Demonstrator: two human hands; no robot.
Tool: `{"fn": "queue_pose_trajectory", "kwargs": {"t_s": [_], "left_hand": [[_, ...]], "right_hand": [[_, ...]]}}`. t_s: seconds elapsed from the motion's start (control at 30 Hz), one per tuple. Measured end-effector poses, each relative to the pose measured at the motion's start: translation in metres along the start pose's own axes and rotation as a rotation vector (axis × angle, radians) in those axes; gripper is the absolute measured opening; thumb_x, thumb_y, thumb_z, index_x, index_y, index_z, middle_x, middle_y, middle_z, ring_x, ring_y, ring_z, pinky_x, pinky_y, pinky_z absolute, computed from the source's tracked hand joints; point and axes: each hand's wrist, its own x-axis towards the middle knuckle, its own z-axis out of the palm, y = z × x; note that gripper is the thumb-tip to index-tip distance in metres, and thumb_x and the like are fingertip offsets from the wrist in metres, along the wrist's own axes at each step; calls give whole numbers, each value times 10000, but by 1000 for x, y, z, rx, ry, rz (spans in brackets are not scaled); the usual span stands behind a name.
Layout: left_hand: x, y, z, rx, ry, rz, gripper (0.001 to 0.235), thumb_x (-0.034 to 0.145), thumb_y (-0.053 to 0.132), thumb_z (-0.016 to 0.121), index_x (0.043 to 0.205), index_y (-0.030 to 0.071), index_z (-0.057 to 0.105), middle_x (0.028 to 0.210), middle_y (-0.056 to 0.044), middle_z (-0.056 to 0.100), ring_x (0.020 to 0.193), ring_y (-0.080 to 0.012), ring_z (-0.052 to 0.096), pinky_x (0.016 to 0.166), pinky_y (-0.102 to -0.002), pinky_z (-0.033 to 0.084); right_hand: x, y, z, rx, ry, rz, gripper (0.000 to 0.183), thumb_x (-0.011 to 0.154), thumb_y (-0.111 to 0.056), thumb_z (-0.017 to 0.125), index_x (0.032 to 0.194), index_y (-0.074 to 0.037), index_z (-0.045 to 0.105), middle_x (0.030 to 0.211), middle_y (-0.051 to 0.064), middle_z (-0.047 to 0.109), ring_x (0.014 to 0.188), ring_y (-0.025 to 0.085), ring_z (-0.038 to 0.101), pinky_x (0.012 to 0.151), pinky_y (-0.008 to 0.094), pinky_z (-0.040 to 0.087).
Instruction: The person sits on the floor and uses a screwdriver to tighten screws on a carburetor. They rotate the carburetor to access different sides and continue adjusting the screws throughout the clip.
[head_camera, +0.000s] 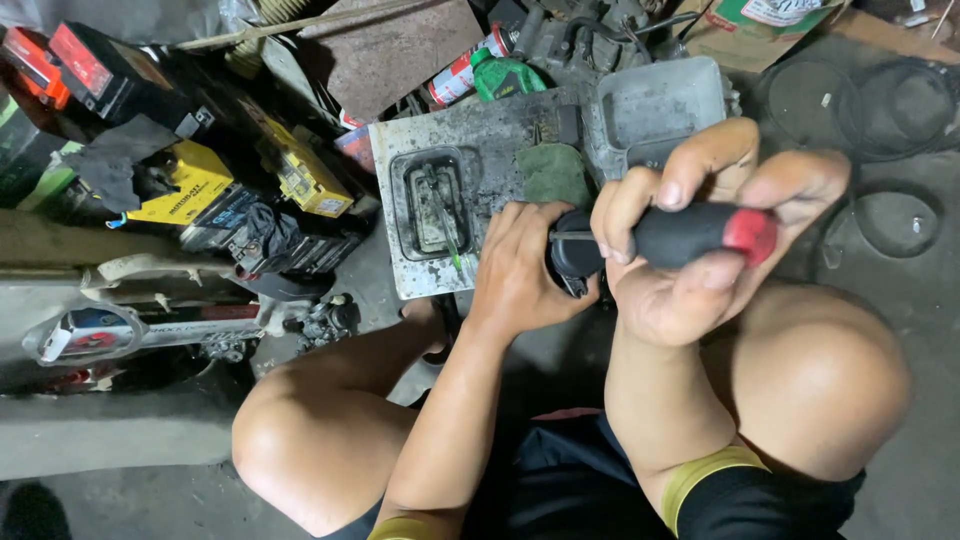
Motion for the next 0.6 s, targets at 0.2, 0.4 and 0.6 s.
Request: {"fn": "queue_pose_trajectory", "kwargs": {"t_s": [0.2,0.4,0.6], "left_hand": [[-1,-5,1,7,12,-13,582,731,300,779,1203,39,560,997,-117,604,927,-337,549,842,-432,469],[0,-3,1,-2,-4,-18,586,719,309,782,1196,54,555,1028,-116,632,937,-343,553,854,-434,470],[0,-4,1,24,4,-12,590,731,309,793,1209,54,559,1006,-114,605,951,-343,559,857,-432,476]], "right_hand": [[-1,2,0,-32,128,109,433,1073,-476,409,929,-77,491,899,63,425,566,210,448,610,374,449],[-1,8,-8,107,29,-12,495,1048,-603,543,1183,-166,352,987,113,363,543,162,248,430,283,369],[2,5,-2,-83,176,26,407,1068,-486,484,948,-98,453,878,53,437,485,223,472,508,333,401]]}}
